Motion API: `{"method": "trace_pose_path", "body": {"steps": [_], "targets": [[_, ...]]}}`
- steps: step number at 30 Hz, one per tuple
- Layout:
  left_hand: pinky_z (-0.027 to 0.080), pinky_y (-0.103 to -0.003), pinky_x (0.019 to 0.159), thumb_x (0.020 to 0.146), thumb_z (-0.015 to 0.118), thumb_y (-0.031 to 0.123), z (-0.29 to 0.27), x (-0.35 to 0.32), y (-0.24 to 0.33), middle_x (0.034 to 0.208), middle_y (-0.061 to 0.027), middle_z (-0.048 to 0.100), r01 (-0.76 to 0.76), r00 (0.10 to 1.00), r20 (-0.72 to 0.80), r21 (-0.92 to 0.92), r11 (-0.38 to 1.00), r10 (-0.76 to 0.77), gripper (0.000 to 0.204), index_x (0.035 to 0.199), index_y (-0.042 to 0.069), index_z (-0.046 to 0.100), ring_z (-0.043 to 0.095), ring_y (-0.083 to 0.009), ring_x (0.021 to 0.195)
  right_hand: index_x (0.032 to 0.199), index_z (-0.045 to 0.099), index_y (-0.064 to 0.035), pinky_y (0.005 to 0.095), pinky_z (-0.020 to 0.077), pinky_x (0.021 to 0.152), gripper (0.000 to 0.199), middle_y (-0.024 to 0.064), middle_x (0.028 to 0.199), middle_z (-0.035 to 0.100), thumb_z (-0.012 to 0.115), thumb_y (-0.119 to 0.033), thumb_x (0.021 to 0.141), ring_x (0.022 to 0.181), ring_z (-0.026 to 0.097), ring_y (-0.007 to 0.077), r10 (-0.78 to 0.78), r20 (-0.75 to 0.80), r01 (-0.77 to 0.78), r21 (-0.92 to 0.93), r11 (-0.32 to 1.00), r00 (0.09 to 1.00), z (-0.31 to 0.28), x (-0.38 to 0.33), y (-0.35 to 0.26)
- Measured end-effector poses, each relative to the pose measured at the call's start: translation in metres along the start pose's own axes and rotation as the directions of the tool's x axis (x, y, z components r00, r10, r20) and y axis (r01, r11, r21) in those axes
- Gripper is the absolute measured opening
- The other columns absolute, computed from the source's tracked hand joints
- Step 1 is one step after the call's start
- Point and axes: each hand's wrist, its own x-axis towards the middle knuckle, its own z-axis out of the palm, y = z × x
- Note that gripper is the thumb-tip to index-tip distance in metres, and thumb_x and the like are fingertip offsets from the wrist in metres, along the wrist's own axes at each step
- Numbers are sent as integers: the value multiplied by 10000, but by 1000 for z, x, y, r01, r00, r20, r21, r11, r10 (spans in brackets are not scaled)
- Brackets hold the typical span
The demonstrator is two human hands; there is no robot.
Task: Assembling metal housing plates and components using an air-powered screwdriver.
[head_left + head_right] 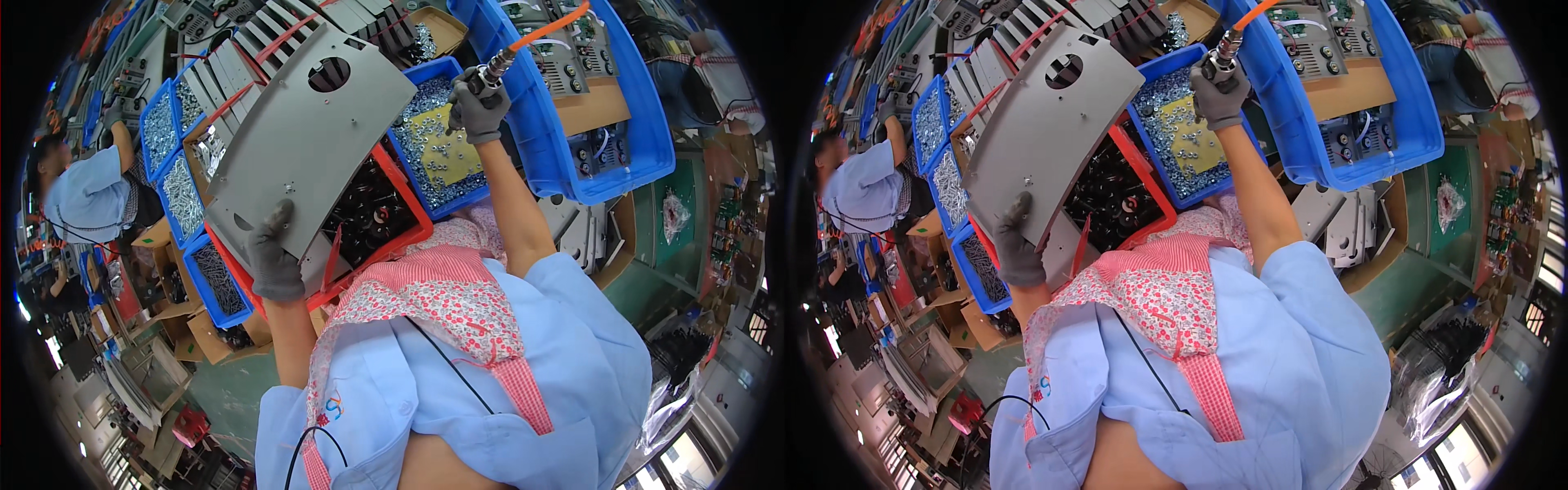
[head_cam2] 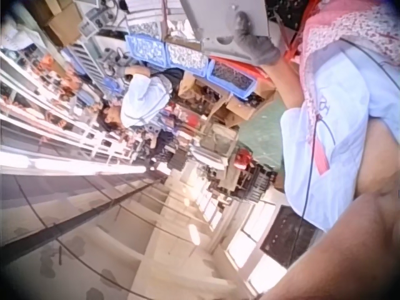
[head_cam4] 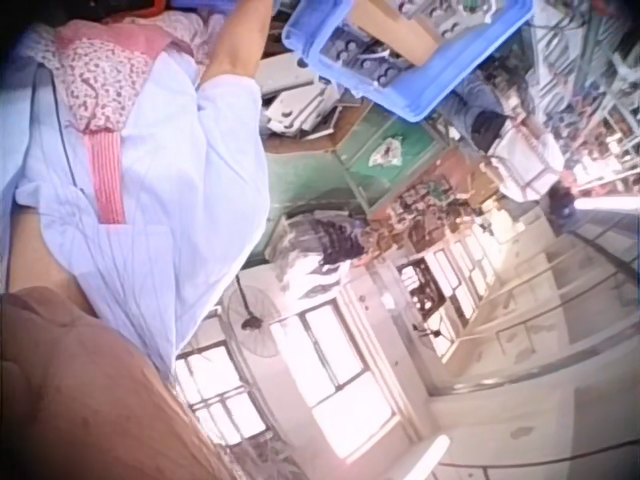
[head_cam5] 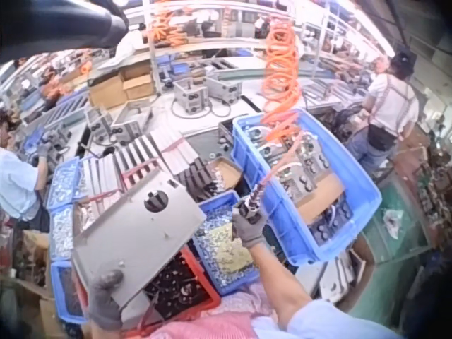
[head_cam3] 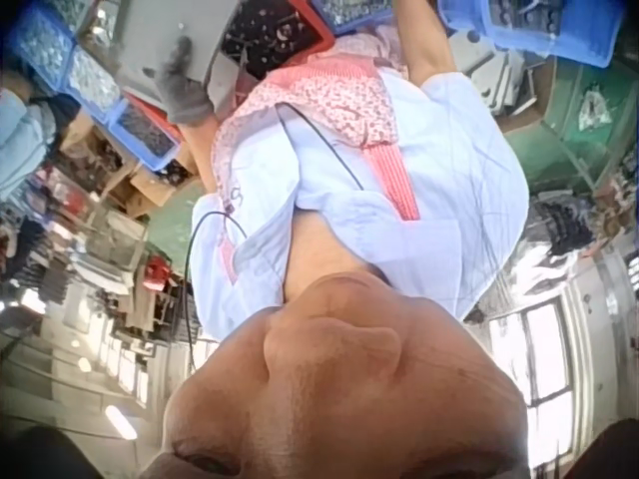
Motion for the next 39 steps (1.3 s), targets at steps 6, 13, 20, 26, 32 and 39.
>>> {"method": "trace_pose_path", "body": {"steps": [6,13,20,26,32,39], "targets": [[569,-284,615,799,572,92,15,-18,10,939,-105,653,5,1000,-13,57,998,-4,250,1016,-11,641,663,-208,806,907,596,3,238,478,593,213,10,765,600,680,41,715,665,563,83,36,27,-35,-35,999,999,7,-8,26],[519,-341,858,766,555,58,22,-22,13,968,-164,659,12,1000,-25,91,996,-10,267,970,-90,645,639,-237,906,903,589,-5,227,468,623,215,-4,760,589,684,26,713,685,557,69,13,106,-3,-100,995,994,8,-14,32],[552,-329,766,730,616,-37,50,-38,24,961,-154,639,-12,999,38,69,998,9,306,1031,-91,602,648,-236,839,874,586,-29,231,473,594,202,2,763,597,671,56,711,685,566,75,45,84,-43,-25,999,995,14,-22,33],[547,-319,740,719,637,-52,66,-50,27,946,-143,641,-130,991,43,130,983,125,333,1047,-72,589,648,-223,814,985,566,-18,298,487,504,209,138,821,630,525,-18,780,566,564,161,137,79,-150,190,970,987,23,-19,-94],[532,-296,695,701,687,-11,87,-47,2,873,-108,653,-72,988,151,228,971,38,286,977,-42,617,640,-191,764,1018,533,-13,397,464,482,301,159,840,580,461,-160,765,568,531,225,57,343,-210,427,880,937,38,-33,-174],[522,-300,683,699,695,10,120,-71,-2,862,-100,651,-16,965,254,321,947,-70,278,963,-42,626,627,-173,730,1089,491,-16,403,491,516,374,221,897,587,446,-44,718,563,548,220,-24,294,-151,559,815,956,52,-59,-196]]}}
